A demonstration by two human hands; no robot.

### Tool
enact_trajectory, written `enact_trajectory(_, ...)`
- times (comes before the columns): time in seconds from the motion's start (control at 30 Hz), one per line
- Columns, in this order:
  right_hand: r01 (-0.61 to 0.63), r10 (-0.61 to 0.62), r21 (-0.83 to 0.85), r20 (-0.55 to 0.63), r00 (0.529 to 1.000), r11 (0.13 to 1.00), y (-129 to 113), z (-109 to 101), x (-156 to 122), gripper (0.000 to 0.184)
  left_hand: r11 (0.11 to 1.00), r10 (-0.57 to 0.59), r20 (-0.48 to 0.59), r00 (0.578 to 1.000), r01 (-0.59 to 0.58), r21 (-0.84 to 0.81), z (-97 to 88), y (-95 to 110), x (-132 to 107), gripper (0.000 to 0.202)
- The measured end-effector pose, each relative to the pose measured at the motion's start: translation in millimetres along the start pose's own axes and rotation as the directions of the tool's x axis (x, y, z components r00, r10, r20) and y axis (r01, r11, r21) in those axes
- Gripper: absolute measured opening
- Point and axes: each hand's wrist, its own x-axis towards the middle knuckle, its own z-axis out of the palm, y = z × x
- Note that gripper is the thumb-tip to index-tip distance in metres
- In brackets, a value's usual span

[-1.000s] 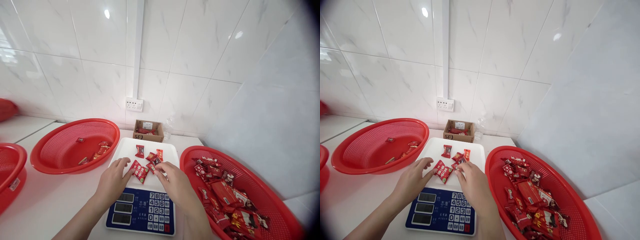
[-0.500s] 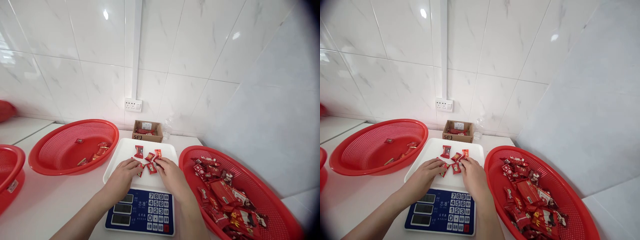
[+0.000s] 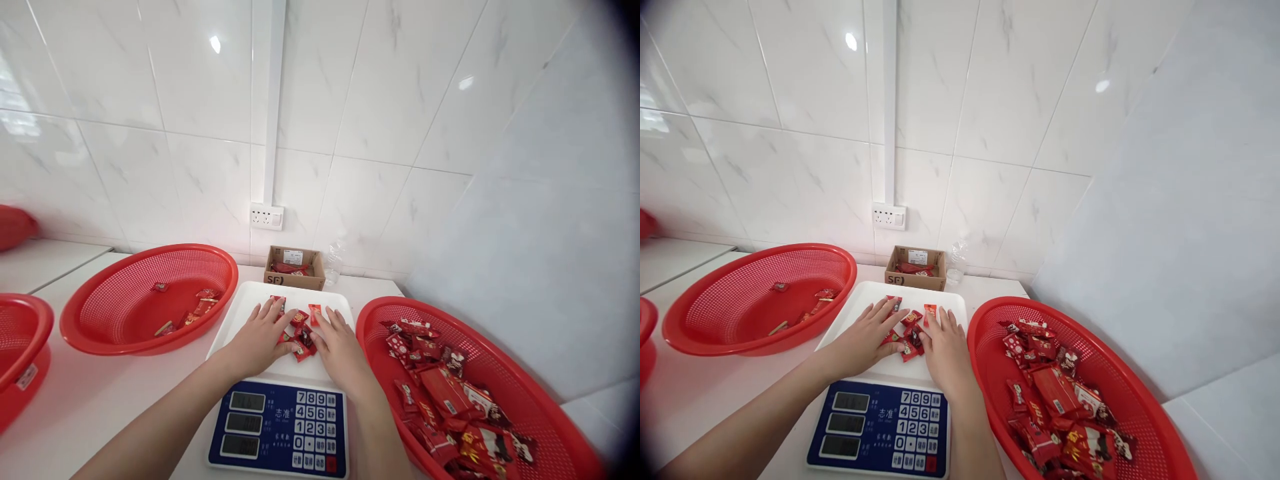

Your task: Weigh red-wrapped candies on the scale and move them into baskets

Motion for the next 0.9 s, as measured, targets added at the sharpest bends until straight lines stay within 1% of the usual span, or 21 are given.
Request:
enact_trajectory(0.07,0.005,-0.005,0.012,0.055,0.998,1.000,2.1,3.1,1.3,0.050,1.000,0.015,0.063,0.998,-0.014,-0.009,-2.2,-0.2,4.2,0.061)
enact_trajectory(0.13,0.044,-0.049,0.063,0.081,0.995,0.997,2.8,4.9,1.3,0.049,0.999,0.044,0.091,0.995,-0.042,-0.027,-3.3,-0.9,5.9,0.061)
enact_trajectory(0.27,0.126,-0.143,0.192,0.075,0.987,0.973,0.7,2.9,-1.5,0.043,0.985,0.154,0.040,0.987,-0.150,-0.088,-2.6,-3.0,3.3,0.062)
enact_trajectory(0.33,0.141,-0.158,0.208,0.065,0.985,0.968,-0.9,0.6,-3.7,0.040,0.977,0.182,0.010,0.983,-0.179,-0.111,-2.2,-3.6,0.3,0.061)
enact_trajectory(0.43,0.131,-0.143,0.208,0.047,0.989,0.969,-3.1,-2.6,-7.2,0.042,0.978,0.177,-0.004,0.984,-0.176,-0.113,-2.8,-2.5,-5.0,0.058)
enact_trajectory(0.6,0.168,-0.179,0.216,0.034,0.983,0.962,-6.4,-5.6,-10.5,0.039,0.978,0.169,-0.025,0.985,-0.171,-0.117,-5.4,2.8,-13.6,0.054)
enact_trajectory(0.7,0.151,-0.156,0.199,0.007,0.988,0.968,-7.5,-6.3,-10.7,0.039,0.982,0.137,-0.026,0.990,-0.140,-0.123,-5.0,4.4,-16.1,0.054)
enact_trajectory(0.8,0.154,-0.158,0.217,0.000,0.987,0.964,-8.3,-8.4,-13.0,0.037,0.989,0.088,-0.005,0.996,-0.088,-0.122,-2.0,3.9,-15.9,0.059)
enact_trajectory(0.9,0.191,-0.203,0.255,0.020,0.979,0.948,-8.7,-12.4,-17.8,0.042,0.991,0.059,0.035,0.998,-0.054,-0.126,1.5,3.9,-14.1,0.072)
